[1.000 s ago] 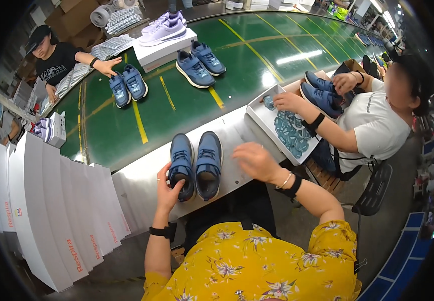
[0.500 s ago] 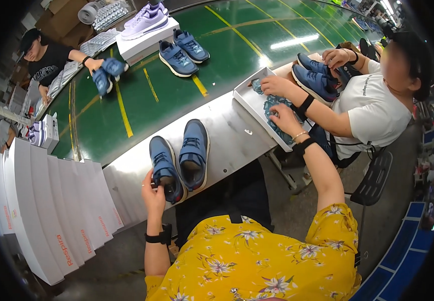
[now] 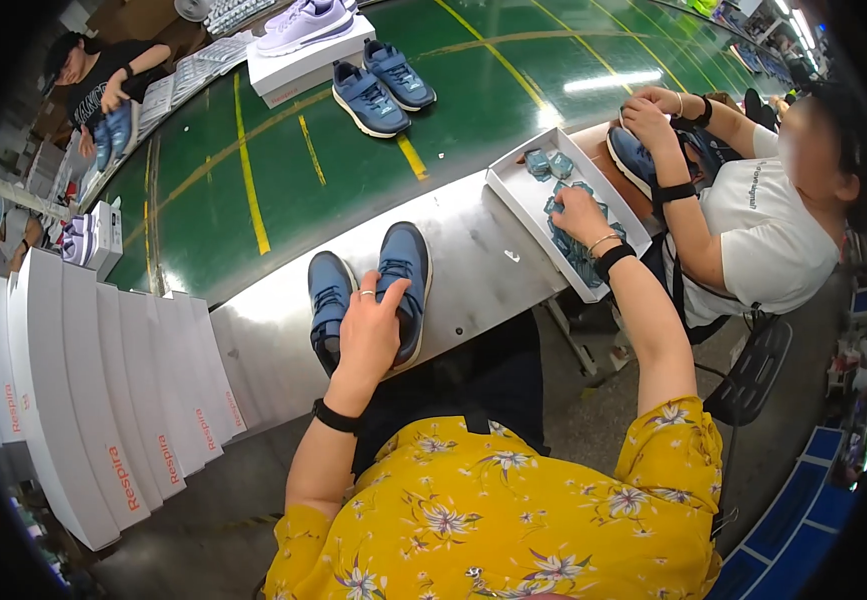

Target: Applying stickers and labels to the tongue and inner parts of athletic shoes on a manufacturing assembly line.

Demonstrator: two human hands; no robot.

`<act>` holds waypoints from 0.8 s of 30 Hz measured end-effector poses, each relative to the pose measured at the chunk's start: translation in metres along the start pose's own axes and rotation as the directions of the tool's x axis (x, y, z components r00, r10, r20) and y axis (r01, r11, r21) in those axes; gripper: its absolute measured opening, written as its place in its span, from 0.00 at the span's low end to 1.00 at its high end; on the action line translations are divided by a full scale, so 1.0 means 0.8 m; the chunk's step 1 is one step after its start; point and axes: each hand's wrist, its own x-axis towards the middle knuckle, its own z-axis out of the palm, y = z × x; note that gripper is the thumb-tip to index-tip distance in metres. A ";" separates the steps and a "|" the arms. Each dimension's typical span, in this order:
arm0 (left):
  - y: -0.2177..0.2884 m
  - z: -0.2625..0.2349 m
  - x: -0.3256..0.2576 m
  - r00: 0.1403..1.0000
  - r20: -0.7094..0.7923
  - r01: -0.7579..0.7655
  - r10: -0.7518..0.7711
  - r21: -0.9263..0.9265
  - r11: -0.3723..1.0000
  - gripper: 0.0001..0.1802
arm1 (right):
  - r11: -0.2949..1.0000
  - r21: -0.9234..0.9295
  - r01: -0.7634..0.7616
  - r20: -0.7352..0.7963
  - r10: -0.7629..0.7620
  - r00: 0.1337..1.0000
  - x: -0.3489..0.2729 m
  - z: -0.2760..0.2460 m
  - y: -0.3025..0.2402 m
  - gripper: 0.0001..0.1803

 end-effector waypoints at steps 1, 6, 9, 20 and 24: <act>-0.003 0.000 0.004 1.000 0.001 0.007 -0.007 -0.002 1.000 0.30 | 0.999 0.040 -0.017 -0.008 0.017 1.000 0.001 -0.001 0.000 0.23; 0.003 -0.004 0.010 0.995 -0.079 -0.064 0.059 -0.052 0.997 0.23 | 0.953 0.220 -0.209 0.137 0.182 0.974 0.009 -0.017 0.023 0.24; 0.009 -0.001 0.005 0.998 -0.054 0.008 -0.017 -0.161 0.987 0.23 | 0.969 0.240 -0.065 0.070 0.050 0.996 0.005 -0.017 0.034 0.19; 0.003 -0.034 0.020 0.984 0.169 0.135 -0.053 -0.525 0.840 0.25 | 0.600 0.790 -0.127 0.124 0.048 0.991 -0.062 -0.074 -0.152 0.14; -0.008 -0.017 0.038 0.940 0.275 0.335 -0.200 -0.852 0.403 0.19 | 0.548 0.816 -0.184 0.274 -0.085 0.958 -0.082 -0.049 -0.255 0.18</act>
